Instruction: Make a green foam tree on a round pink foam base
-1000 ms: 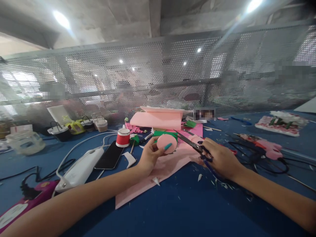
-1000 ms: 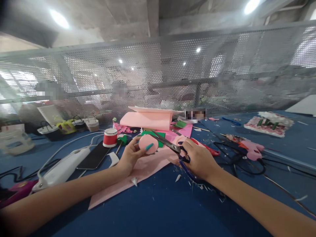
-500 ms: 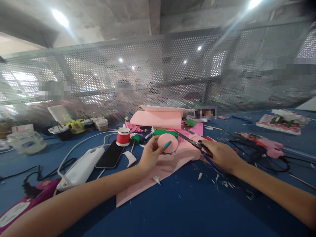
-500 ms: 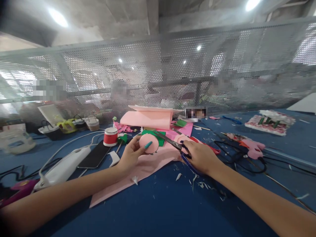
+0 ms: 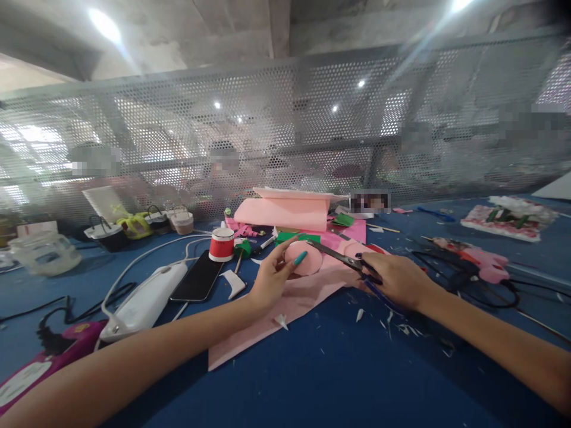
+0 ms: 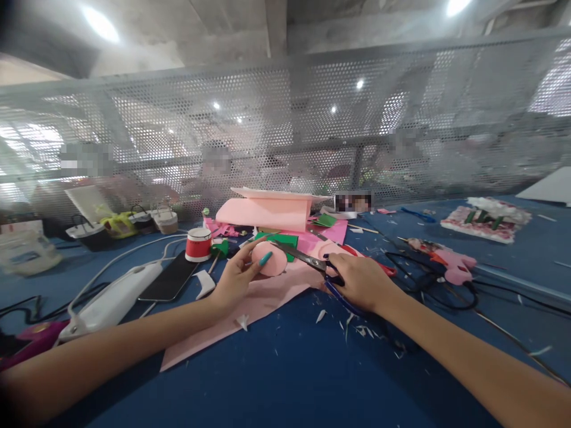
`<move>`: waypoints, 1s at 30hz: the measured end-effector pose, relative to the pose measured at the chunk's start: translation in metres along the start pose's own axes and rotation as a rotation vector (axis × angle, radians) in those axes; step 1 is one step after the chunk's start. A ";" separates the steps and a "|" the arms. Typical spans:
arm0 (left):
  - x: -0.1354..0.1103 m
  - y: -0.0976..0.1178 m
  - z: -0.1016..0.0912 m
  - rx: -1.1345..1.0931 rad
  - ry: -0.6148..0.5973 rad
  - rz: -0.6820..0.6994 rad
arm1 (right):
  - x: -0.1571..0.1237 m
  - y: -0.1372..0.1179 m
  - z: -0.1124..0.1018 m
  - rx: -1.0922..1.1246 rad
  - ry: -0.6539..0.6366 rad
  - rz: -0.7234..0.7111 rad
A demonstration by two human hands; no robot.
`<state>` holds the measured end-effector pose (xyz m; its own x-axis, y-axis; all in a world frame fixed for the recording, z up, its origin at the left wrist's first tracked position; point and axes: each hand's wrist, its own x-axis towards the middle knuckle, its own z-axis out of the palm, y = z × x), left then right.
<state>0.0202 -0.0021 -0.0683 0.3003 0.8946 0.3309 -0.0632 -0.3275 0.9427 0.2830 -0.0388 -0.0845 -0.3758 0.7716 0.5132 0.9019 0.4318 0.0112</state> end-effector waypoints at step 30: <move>-0.001 0.001 0.001 -0.068 -0.022 0.021 | 0.001 -0.004 -0.004 0.078 -0.032 -0.064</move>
<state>0.0204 -0.0036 -0.0676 0.3192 0.8805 0.3504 -0.1341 -0.3240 0.9365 0.2797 -0.0418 -0.0803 -0.4393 0.7554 0.4862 0.8573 0.5142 -0.0243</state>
